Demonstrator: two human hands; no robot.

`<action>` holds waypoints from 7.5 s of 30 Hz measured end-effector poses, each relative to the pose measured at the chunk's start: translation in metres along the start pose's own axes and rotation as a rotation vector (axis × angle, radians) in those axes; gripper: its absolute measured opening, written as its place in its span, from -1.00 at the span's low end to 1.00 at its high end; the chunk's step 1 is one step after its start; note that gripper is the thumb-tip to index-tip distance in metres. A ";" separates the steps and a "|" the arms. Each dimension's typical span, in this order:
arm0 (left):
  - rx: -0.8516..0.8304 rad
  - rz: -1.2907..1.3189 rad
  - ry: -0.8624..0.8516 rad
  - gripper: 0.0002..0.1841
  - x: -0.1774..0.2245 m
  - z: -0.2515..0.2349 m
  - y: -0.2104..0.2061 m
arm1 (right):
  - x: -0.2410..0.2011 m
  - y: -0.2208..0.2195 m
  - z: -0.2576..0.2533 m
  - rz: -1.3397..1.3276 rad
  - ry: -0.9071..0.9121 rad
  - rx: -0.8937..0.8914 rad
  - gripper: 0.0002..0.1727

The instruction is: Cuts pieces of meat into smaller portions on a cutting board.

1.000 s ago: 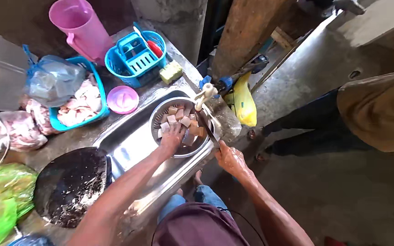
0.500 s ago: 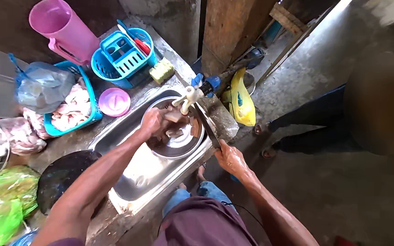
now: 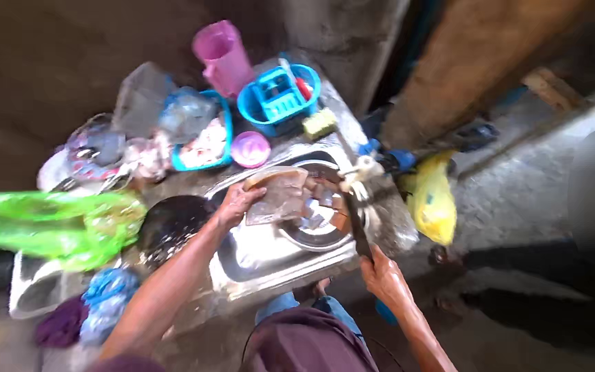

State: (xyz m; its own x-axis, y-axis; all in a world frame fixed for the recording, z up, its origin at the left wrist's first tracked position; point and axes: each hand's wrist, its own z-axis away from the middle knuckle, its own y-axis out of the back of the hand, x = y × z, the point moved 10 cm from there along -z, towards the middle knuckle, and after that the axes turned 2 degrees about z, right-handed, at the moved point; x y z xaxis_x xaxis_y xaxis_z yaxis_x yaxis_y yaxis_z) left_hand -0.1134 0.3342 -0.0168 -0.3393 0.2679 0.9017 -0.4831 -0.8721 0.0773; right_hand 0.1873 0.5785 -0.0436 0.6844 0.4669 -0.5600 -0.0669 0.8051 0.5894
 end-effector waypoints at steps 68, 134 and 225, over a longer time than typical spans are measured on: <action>-0.175 -0.968 -0.634 0.05 -0.049 0.006 0.261 | -0.367 -0.365 0.035 0.839 0.021 -0.317 -0.47; 0.037 -0.847 -0.732 -0.66 0.035 0.031 0.264 | -0.350 -0.306 0.032 0.724 0.116 -0.261 -0.43; 0.474 -1.159 -0.648 -0.63 -0.110 0.155 0.240 | -0.248 -0.296 0.090 0.672 0.161 -0.303 -0.55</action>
State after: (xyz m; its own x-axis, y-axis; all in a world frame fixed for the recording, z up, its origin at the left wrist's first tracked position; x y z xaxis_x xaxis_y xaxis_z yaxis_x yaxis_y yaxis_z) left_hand -0.0674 0.0318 -0.0316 0.5470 0.7983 0.2519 0.1291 -0.3777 0.9169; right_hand 0.1027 0.1917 -0.0274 0.3132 0.9219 -0.2281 -0.6450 0.3828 0.6615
